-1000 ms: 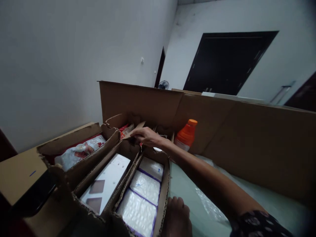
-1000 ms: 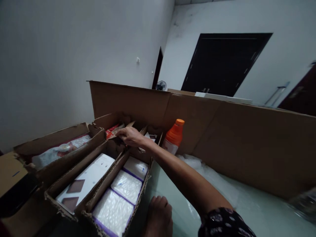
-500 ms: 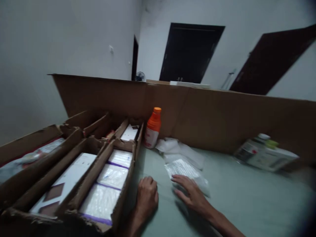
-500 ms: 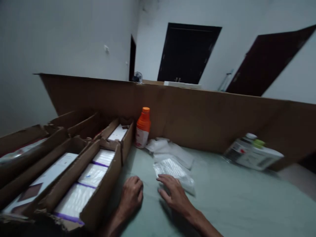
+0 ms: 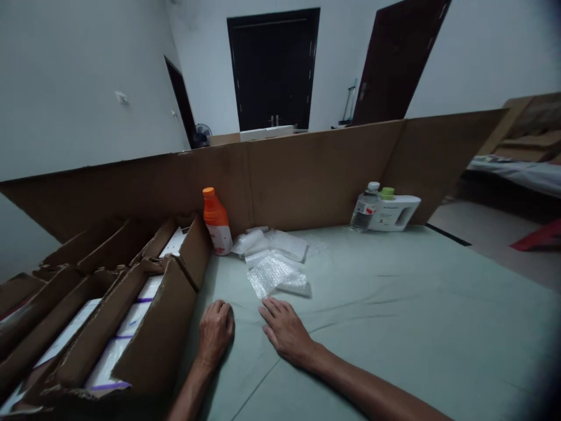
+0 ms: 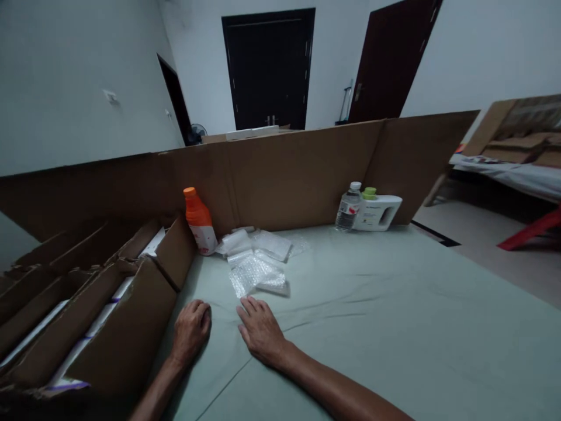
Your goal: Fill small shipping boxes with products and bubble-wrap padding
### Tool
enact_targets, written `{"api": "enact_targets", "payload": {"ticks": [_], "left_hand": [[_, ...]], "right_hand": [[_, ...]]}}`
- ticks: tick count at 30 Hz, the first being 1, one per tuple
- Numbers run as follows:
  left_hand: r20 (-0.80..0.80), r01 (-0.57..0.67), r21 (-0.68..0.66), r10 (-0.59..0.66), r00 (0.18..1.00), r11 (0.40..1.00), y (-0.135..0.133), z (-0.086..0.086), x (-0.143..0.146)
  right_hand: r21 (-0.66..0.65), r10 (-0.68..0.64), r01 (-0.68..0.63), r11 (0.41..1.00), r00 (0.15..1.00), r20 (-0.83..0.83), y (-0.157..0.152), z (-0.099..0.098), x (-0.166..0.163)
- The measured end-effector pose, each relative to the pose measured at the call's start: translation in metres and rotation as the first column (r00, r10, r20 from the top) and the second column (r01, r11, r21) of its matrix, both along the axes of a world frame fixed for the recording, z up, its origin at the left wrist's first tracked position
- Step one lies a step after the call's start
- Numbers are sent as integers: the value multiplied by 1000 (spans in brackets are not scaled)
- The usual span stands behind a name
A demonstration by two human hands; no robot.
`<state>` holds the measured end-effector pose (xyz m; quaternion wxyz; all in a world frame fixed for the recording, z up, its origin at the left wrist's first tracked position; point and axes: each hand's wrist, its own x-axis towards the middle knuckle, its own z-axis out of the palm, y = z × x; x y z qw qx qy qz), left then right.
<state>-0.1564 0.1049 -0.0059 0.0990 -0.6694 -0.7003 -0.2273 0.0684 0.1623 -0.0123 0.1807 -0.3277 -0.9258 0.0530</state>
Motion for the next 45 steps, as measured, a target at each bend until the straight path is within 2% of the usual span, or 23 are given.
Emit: {"api": "enact_targets", "payload": {"ticks": [3, 7, 9, 13, 15, 17, 20, 22, 25, 28, 32, 36, 39, 42, 45], "left_hand": [[-41, -56, 27, 57, 998, 998, -9, 3, 15], [-80, -89, 39, 92, 993, 995, -31, 1, 52], [-89, -80, 47, 84, 993, 996, -43, -6, 75], [-58, -2, 134, 9, 998, 991, -63, -33, 113], [-20, 7, 185, -4, 1000, 983, -67, -44, 122], [69, -20, 189, 7, 998, 982, -67, -44, 124], [301, -54, 37, 41, 953, 998, -59, -26, 120], [400, -35, -72, 61, 915, 997, -47, -7, 116], [433, 0, -128, 56, 900, 992, -24, 18, 108], [458, 1, -134, 61, 887, 991, 2, 28, 97], [492, -71, -66, 94, 865, 995, 30, 21, 85], [497, -122, 33, 89, 863, 992, 37, 5, 85], [496, -88, 82, 36, 868, 993, 31, -3, 91], [513, -72, 108, 7, 858, 992, 28, -4, 93], [538, -77, 125, -2, 843, 989, 29, -5, 90]], "right_hand": [[3, 35, -35, 999, 999, -24, -1, -2, 1], [-23, 128, -129, 991, 990, -56, -2, 0, 3], [-30, 183, -185, 982, 980, -78, -4, 0, 4], [-56, 296, -306, 951, 946, -134, -4, -2, 8], [-86, 332, -348, 933, 930, -160, -3, -2, 9], [-111, 357, -379, 919, 917, -178, -2, -2, 10], [-140, 368, -401, 905, 905, -212, -2, -2, 10], [-163, 335, -381, 910, 908, -253, -2, -3, 10], [-188, 253, -316, 930, 921, -297, 0, -3, 10], [-205, 178, -245, 947, 937, -300, 5, -1, 12], [-201, 151, -215, 956, 945, -291, 10, 3, 20], [-203, 177, -224, 953, 958, -228, 28, 7, 31], [-228, 130, -169, 959, 976, -174, 69, 13, 36], [-232, 0, -35, 972, 989, -148, 119, 20, 35], [-199, -123, 97, 975, 985, -119, 145, 21, 32]]}}
